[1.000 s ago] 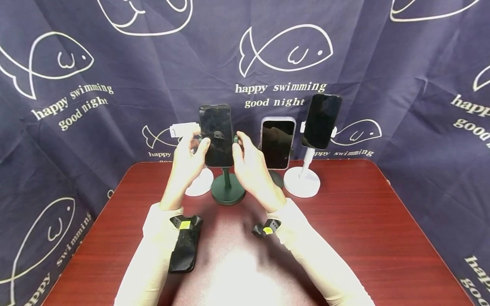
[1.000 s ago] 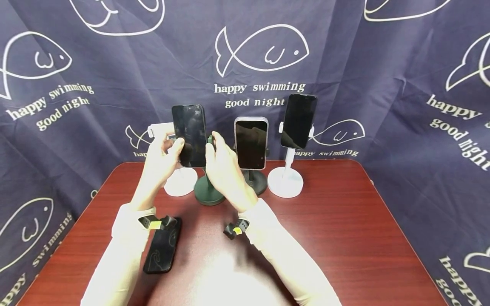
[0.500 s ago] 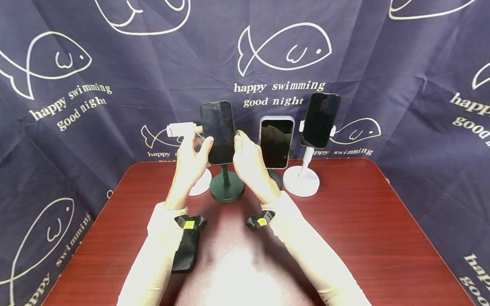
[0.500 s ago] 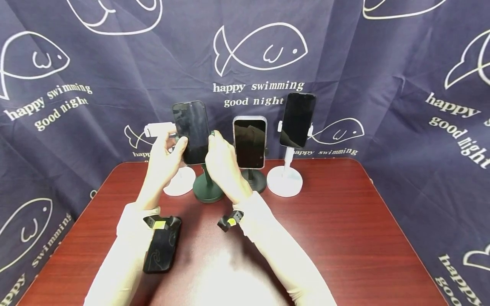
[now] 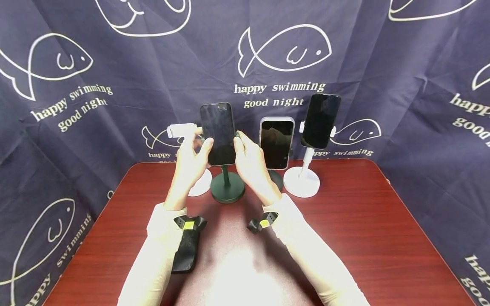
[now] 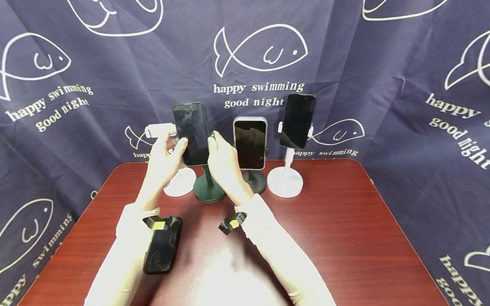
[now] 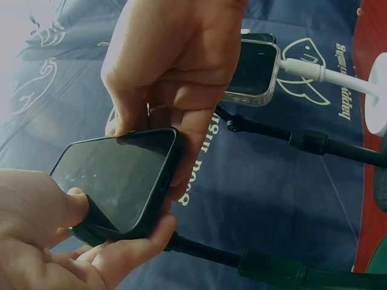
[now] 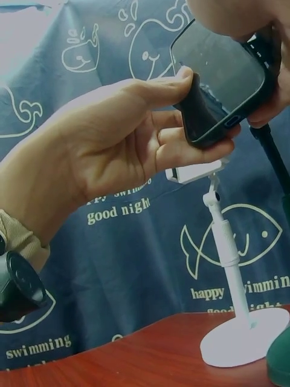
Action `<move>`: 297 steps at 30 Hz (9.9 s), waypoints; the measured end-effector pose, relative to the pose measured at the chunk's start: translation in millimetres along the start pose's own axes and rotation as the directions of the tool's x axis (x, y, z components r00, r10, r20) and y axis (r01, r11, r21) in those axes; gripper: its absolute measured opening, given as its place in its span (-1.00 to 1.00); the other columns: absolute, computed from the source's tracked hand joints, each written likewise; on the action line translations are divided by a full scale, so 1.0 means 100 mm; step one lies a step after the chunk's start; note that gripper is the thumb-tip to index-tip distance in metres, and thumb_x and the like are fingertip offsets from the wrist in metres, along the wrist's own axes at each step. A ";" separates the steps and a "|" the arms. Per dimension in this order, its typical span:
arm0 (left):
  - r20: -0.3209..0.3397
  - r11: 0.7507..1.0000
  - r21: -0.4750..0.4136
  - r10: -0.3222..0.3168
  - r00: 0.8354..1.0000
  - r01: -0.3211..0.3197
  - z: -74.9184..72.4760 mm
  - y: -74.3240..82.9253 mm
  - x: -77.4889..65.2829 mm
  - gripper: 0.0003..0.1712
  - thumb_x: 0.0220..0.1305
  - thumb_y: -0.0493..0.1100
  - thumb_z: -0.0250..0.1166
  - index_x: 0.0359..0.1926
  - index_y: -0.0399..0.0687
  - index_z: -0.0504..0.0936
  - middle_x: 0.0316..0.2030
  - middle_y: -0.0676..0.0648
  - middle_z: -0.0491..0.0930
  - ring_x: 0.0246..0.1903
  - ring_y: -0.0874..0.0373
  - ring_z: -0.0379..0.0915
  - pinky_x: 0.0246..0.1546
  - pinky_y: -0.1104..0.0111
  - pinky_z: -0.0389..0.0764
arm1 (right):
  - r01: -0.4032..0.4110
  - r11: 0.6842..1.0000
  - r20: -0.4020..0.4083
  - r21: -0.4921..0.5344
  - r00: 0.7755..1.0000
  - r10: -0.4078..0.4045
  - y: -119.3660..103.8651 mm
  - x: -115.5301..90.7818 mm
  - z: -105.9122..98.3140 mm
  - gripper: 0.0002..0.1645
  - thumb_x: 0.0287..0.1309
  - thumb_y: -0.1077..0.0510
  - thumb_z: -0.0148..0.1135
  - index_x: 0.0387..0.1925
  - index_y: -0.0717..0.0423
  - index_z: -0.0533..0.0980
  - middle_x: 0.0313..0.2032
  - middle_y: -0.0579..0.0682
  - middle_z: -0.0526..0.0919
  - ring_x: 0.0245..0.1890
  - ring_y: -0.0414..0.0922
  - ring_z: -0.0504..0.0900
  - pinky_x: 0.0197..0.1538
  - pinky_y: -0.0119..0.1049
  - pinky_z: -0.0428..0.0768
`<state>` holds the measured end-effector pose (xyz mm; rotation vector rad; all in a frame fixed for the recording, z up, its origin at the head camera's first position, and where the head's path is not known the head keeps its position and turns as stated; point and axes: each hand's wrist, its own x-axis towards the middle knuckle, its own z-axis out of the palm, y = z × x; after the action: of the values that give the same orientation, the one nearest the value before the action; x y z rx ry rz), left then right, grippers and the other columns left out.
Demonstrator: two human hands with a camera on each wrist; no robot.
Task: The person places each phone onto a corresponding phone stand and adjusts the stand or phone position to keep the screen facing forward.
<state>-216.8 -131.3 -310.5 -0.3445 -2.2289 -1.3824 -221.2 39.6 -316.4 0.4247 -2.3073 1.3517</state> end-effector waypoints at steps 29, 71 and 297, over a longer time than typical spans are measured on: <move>0.002 1.000 0.002 0.005 1.000 -0.005 0.00 0.02 -0.01 -0.52 0.38 0.02 0.21 0.21 -0.07 0.40 -0.39 -0.22 0.63 -0.74 -0.06 0.54 -0.77 0.34 0.58 | 0.085 0.996 -0.049 -0.037 0.995 -0.087 0.03 0.00 0.00 -0.62 0.47 0.03 -0.04 0.12 0.07 0.53 0.04 0.06 0.67 0.07 -0.08 0.59 0.16 -0.13 0.54; -0.007 1.000 -0.003 -0.001 1.000 0.001 0.02 -0.01 -0.01 -0.49 0.37 0.06 0.21 0.22 -0.05 0.41 -0.35 -0.23 0.66 -0.71 -0.15 0.55 -0.77 0.33 0.58 | 0.127 0.989 -0.068 -0.073 0.989 -0.132 0.02 0.01 0.00 -0.72 0.46 0.07 -0.05 -0.12 0.12 0.55 -0.38 0.08 0.68 -0.29 -0.01 0.65 -0.16 -0.05 0.63; -0.176 0.983 0.165 -0.053 0.983 0.082 -0.56 -0.75 0.39 -0.74 0.40 -0.05 0.11 0.02 0.08 0.61 -0.37 -0.16 0.68 -0.52 0.28 0.59 -0.63 0.56 0.54 | 0.509 0.660 0.651 -0.553 0.758 -0.039 0.62 -0.50 1.69 -0.79 0.26 0.16 0.14 -0.19 0.02 0.67 -0.20 0.05 0.52 -0.22 -0.01 0.54 -0.13 -0.16 0.57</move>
<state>-269.1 -217.5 -326.6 -0.0869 -2.2141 -1.1934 -242.2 -76.6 -461.5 1.0054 -2.8404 0.0597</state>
